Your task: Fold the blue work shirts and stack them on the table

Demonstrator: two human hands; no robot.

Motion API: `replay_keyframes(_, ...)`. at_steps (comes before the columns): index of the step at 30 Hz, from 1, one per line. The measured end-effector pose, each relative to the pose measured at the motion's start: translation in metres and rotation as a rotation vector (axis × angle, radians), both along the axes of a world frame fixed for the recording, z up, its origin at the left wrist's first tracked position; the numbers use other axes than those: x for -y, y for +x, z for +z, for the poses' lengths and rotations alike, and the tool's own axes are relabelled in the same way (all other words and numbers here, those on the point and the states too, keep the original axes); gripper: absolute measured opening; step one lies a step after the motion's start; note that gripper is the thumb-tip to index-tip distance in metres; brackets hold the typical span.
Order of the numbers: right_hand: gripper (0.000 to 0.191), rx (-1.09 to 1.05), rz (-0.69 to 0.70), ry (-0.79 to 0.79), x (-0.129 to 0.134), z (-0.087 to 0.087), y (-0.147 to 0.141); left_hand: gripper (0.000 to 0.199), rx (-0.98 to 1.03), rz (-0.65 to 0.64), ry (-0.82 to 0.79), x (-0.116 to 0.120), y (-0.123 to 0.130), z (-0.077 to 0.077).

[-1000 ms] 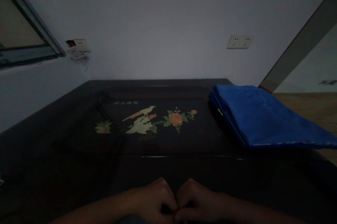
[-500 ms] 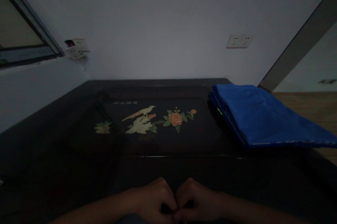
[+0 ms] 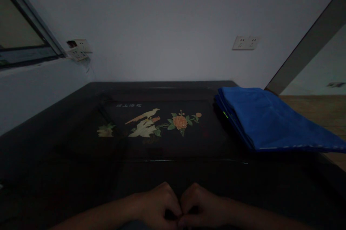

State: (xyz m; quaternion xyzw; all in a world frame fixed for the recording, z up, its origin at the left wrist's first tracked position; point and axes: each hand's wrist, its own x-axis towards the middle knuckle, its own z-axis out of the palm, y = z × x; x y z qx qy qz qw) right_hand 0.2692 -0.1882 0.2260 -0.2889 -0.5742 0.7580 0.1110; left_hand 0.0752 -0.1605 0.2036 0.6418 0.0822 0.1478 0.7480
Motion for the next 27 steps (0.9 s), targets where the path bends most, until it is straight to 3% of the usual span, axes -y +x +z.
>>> replay_keyframes(6,0.059,0.037,0.051,-0.013,0.0005,-0.0003,0.0001,0.032,-0.005,-0.010,-0.010,-0.0003,-0.0004,0.0001)
replay_keyframes(21,0.052,-0.026,-0.073,-0.066,0.0005,0.0007,-0.0008,0.019,-0.033,-0.026,-0.124,0.0021,-0.0003,-0.0038)
replay_keyframes(27,0.051,0.024,-0.050,-0.053,-0.0051,0.0071,-0.0016,0.028,-0.069,-0.038,-0.127,-0.0013,-0.0014,-0.0011)
